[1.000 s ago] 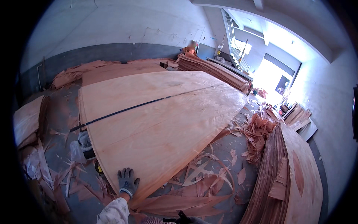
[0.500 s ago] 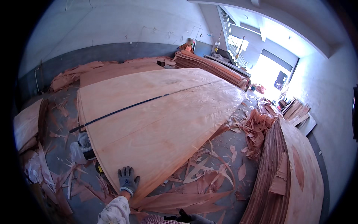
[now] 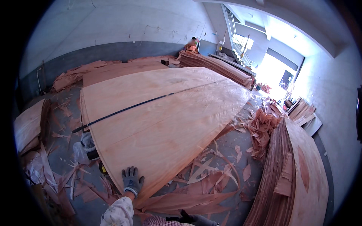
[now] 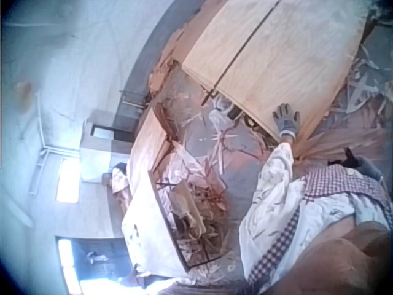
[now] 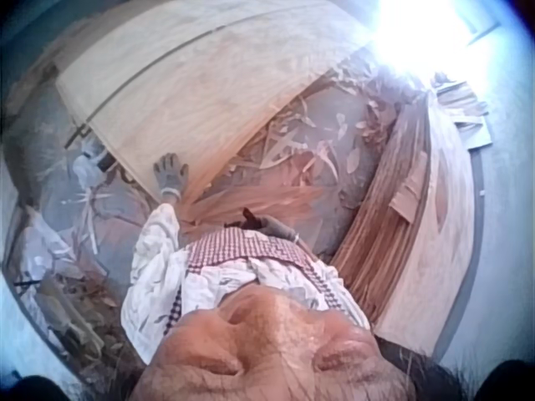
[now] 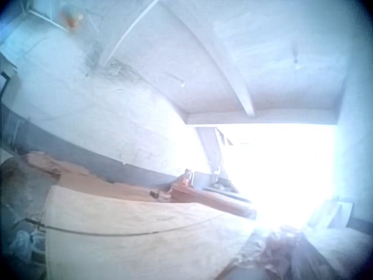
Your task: The person prepares a large wood veneer sheet by applying tape to cracks, trimming edges with a utility knife, and smoothing the surface by hand.
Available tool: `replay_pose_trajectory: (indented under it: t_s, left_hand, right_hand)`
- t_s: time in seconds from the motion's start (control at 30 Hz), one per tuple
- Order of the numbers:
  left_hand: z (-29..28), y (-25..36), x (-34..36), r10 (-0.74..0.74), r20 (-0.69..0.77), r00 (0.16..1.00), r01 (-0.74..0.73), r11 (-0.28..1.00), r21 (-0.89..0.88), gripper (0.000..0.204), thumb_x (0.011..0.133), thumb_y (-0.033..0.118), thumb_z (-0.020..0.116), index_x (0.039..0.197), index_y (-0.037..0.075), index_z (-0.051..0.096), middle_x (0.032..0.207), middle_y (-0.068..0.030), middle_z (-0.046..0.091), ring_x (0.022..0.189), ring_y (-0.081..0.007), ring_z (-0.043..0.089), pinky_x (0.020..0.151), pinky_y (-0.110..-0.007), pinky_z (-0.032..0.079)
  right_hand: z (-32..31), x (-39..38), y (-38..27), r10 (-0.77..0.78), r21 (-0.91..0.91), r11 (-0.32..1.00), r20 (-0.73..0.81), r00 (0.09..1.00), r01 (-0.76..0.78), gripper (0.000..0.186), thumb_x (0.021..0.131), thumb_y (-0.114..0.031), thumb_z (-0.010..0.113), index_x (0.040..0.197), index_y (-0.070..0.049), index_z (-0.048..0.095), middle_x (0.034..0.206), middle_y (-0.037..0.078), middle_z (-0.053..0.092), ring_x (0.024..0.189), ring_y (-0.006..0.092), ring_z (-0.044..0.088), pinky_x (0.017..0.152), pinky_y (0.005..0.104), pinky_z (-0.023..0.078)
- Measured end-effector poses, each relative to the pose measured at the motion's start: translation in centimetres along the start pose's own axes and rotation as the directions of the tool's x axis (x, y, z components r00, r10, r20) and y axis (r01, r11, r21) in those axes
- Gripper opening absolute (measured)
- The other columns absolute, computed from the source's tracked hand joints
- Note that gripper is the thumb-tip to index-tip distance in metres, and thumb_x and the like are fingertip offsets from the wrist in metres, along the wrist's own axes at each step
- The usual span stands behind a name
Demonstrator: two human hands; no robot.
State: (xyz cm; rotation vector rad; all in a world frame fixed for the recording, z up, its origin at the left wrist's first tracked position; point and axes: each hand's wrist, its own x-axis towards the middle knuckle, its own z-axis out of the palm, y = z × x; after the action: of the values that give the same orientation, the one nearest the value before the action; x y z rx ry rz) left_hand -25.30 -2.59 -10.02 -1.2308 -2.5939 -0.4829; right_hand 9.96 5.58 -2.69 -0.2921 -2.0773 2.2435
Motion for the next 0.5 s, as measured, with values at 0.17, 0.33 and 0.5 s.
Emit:
replay_pose_trajectory:
  t_s: [0.17,0.33,0.5]
  left_hand:
    - [0.7,2.1,0.8,0.032,0.026,0.999,-0.032,0.999,-0.019,0.058,0.080,0.040,0.054,0.124,0.002,0.048,0.130,-0.0158,0.044,0.127,-0.0338,0.033,0.109,-0.054,0.014]
    - [0.3,-0.1,-0.2,-0.013,0.055,0.998,0.014,1.000,-0.020,0.059,0.078,0.034,0.057,0.124,-0.001,0.046,0.131,-0.0183,0.044,0.127,-0.0350,0.033,0.109,-0.053,0.015]
    - [1.3,1.1,0.6,0.012,0.050,0.999,-0.012,1.000,-0.008,0.058,0.078,0.033,0.058,0.124,-0.002,0.046,0.130,-0.0188,0.044,0.126,-0.0358,0.034,0.109,-0.053,0.015]
  right_hand:
    - [-0.8,-1.2,-0.6,0.004,-0.006,1.000,-0.035,0.999,-0.004,0.041,0.091,-0.017,0.055,0.128,-0.001,0.047,0.101,0.007,0.063,0.081,0.0111,0.058,0.061,0.0214,0.041]
    - [0.2,1.0,-2.4,0.000,0.003,1.000,-0.004,1.000,0.000,0.035,0.090,-0.009,0.056,0.122,0.002,0.052,0.114,0.007,0.061,0.097,0.0106,0.055,0.084,0.0255,0.046]
    - [-1.7,0.4,0.9,0.151,0.120,0.977,0.189,0.970,-0.176,0.056,0.093,-0.009,0.050,0.141,0.002,0.024,0.135,0.006,0.047,0.120,0.0104,0.043,0.107,0.0233,0.021]
